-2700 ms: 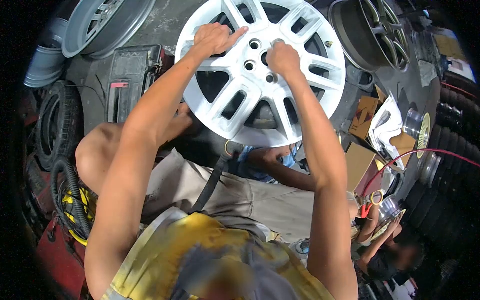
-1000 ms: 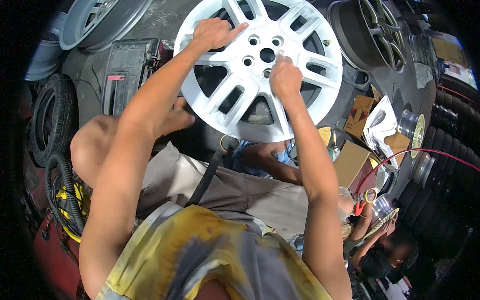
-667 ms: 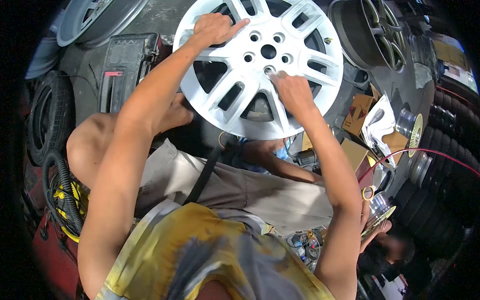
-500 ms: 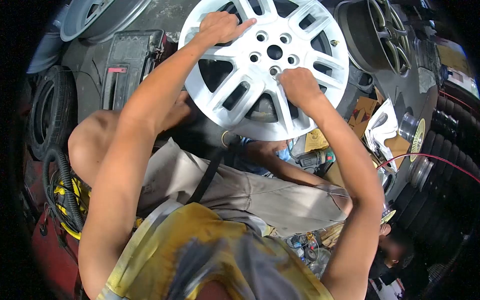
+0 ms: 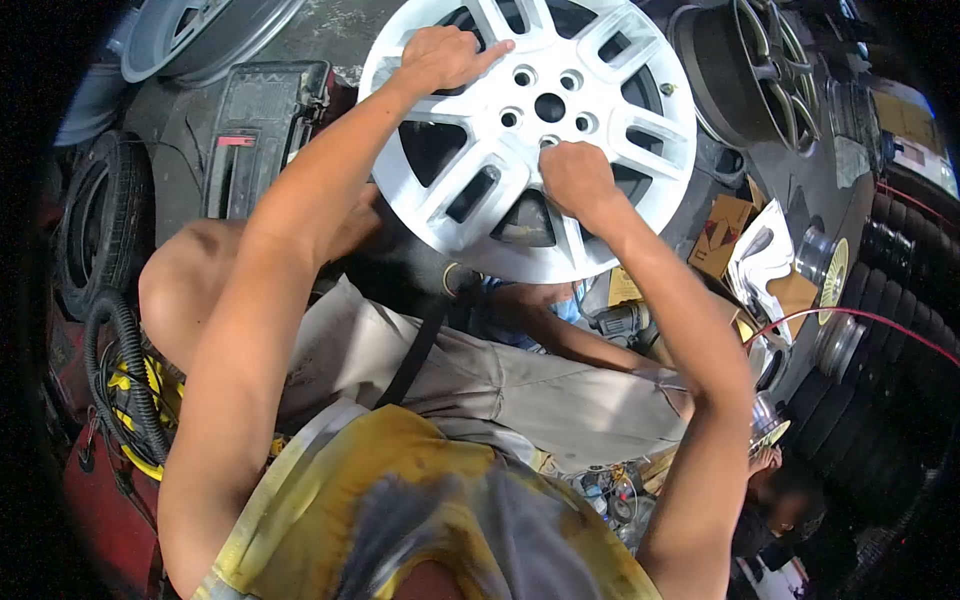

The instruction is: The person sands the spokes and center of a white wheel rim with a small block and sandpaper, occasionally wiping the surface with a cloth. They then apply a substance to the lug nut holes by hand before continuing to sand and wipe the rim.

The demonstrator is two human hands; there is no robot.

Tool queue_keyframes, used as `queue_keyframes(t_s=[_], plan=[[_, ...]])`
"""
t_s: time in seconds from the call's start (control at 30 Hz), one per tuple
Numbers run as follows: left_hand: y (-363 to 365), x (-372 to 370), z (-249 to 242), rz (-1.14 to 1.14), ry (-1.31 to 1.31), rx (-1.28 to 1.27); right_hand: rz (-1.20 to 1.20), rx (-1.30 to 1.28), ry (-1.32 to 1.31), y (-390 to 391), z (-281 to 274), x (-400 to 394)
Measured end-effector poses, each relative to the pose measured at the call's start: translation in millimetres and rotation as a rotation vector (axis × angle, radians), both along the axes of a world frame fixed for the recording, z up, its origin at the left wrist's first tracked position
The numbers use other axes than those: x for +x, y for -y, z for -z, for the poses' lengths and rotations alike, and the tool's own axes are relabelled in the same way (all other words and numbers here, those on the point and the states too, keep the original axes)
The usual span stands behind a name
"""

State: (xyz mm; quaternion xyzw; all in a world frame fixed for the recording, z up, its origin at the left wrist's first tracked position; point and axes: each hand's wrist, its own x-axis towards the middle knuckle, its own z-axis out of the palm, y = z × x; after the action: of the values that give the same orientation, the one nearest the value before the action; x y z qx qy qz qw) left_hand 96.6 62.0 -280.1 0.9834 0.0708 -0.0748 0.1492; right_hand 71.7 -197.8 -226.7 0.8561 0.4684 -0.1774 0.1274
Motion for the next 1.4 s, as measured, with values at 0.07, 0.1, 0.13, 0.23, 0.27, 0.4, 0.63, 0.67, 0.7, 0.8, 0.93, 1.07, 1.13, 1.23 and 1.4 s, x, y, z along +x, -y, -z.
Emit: queue_keyframes(t_s=[0.07, 0.1, 0.13, 0.23, 0.27, 0.4, 0.63, 0.67, 0.7, 0.8, 0.93, 1.07, 1.13, 1.23, 1.4], plan=[[-4.1, 0.2, 3.7, 0.000, 0.012, 0.006, 0.154, 0.029, -0.055, -8.3, 11.1, -10.8], [0.3, 0.7, 5.1, 0.020, 0.030, 0.003, 0.325, 0.178, -0.014, -8.7, 18.1, -20.7], [-0.3, 2.9, 3.9, 0.035, -0.031, -0.017, 0.496, 0.328, 0.037, -7.5, 21.5, -27.5], [-1.5, 0.4, 1.5, 0.037, 0.007, -0.041, 0.199, 0.346, 0.154, 11.5, 22.0, -52.5], [-4.1, 1.7, 1.6, 0.032, 0.012, -0.037, 0.193, 0.350, 0.158, 19.8, 18.0, -60.4], [-0.7, 1.8, 7.8, 0.036, 0.017, -0.015, 0.204, 0.389, 0.092, 26.2, 11.6, -65.9], [-0.9, -2.1, 1.1, 0.023, 0.037, 0.005, 0.283, 0.434, 0.055, 17.2, 4.5, -62.8], [-0.6, -1.5, 3.8, 0.022, 0.044, -0.008, 0.291, 0.397, 0.046, 17.0, 0.8, -65.1], [1.4, -2.5, 5.6, 0.031, 0.040, -0.011, 0.299, 0.368, 0.045, 15.2, 0.0, -64.6], [-1.8, -1.8, 3.1, 0.026, 0.034, -0.021, 0.294, 0.337, 0.085, 3.3, 18.7, -49.4], [-1.0, -1.3, -3.6, 0.031, -0.036, -0.035, 0.310, 0.323, 0.104, 17.6, 1.4, -60.9], [-2.0, -0.3, 4.2, 0.051, 0.032, -0.044, 0.358, 0.331, 0.015, 13.3, 1.4, -60.0], [-4.1, 0.3, -0.3, 0.043, 0.011, -0.032, 0.320, 0.488, -0.113, 15.4, 5.9, -52.3], [-4.0, 1.0, -0.9, 0.037, 0.008, -0.013, 0.324, 0.491, -0.215, 23.6, 1.6, -41.4], [-3.2, 1.3, -1.1, 0.057, 0.002, -0.021, 0.329, 0.369, -0.239, -11.7, 11.1, -23.6]])
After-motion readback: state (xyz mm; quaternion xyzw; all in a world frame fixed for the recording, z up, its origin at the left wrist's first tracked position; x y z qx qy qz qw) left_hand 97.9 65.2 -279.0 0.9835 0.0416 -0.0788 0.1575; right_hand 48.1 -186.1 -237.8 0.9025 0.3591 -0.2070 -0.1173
